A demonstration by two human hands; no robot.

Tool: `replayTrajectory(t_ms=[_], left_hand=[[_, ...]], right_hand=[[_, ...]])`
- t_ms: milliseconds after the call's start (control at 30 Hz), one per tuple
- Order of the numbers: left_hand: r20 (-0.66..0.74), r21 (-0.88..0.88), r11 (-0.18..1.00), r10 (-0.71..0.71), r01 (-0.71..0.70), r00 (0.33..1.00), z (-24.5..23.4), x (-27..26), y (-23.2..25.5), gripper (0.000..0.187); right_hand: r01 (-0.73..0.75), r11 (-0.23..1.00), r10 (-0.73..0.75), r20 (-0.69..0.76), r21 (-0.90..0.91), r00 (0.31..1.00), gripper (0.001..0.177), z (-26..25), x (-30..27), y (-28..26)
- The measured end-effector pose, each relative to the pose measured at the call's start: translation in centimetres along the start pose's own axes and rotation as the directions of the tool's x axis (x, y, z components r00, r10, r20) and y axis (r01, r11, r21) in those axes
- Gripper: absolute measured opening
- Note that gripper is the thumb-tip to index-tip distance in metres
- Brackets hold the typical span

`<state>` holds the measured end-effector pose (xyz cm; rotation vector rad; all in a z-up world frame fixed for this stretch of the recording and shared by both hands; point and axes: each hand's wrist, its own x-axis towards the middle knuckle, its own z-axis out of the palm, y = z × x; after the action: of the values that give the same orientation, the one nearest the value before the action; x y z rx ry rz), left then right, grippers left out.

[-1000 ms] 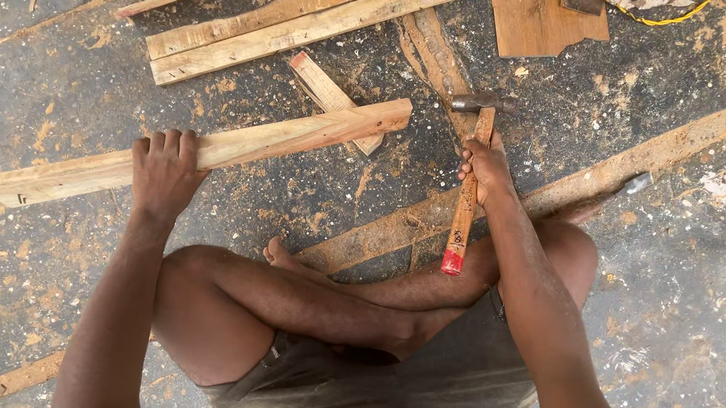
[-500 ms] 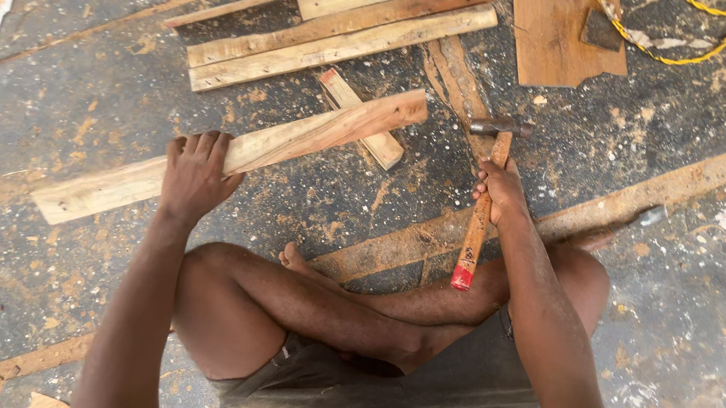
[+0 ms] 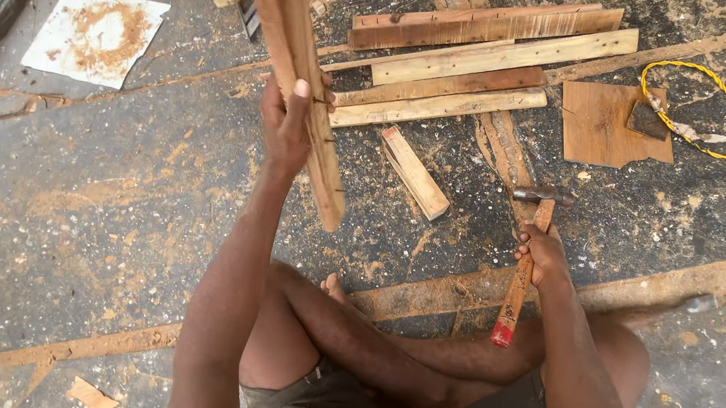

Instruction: The person hammers nails into wooden planks and uses a chisel to shape wood while sitting on the floor.

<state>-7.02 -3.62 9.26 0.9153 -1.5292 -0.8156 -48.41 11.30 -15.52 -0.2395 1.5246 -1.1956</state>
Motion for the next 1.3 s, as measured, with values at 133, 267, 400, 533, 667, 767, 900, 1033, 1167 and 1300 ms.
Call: replayTrajectory(t_ms=[133,267,400,533,667,767,900,1033,1167,1300], left_hand=[[-0.058,-0.429,0.902,0.025,-0.048,0.998,0.9,-1.5,1.5,0.062],[-0.183,-0.619,0.785,-0.140,-0.003,0.973,0.7,-3.3,0.6,0.069],[-0.253,-0.664,0.744,-0.317,0.074,0.914,-0.4,-5.6,-3.8,0.076],[-0.388,-0.497,0.816,-0.512,0.294,0.766,-0.6,-7.1,-8.6,0.075],[-0.477,-0.506,0.837,-0.471,0.206,0.742,-0.2,-8.8,-9.8,0.086],[-0.617,-0.487,0.867,-0.426,0.104,0.662,0.4,-9.1,-9.8,0.090],[-0.710,-0.359,0.923,-0.367,0.139,0.601,0.7,-9.3,-10.0,0.089],[-0.692,-0.385,0.915,-0.370,0.117,0.620,0.4,-9.9,-8.8,0.085],[-0.580,-0.570,0.791,-0.578,0.220,0.574,-0.5,-10.7,-9.8,0.104],[-0.595,-0.508,0.816,-0.565,0.278,0.572,-2.9,-12.1,-16.4,0.077]], right_hand=[[0.001,0.999,-0.001,-0.002,-0.039,1.000,0.019,0.1,-0.2,-0.4],[-0.011,1.000,0.011,0.006,-0.027,1.000,0.019,-0.3,0.4,0.2],[0.034,0.947,-0.043,-0.023,-0.319,0.999,0.024,-1.3,1.6,1.4],[0.037,0.668,-0.149,-0.085,-0.743,0.985,0.034,-1.5,-0.6,0.3],[0.000,0.329,-0.323,-0.113,-0.944,0.940,0.061,1.3,-6.2,-2.4],[0.511,0.398,-0.494,0.292,-0.762,0.819,0.061,4.4,-10.4,-3.5],[0.580,0.619,-0.139,0.653,-0.530,0.744,0.063,8.8,-14.9,-0.7],[0.541,0.664,-0.122,0.638,-0.517,0.760,0.062,11.5,-15.0,1.7],[0.662,0.547,-0.258,0.650,-0.512,0.715,0.057,9.6,-13.5,1.0],[0.574,0.455,-0.614,0.227,-0.681,0.756,0.034,-0.6,-9.0,-3.8]])
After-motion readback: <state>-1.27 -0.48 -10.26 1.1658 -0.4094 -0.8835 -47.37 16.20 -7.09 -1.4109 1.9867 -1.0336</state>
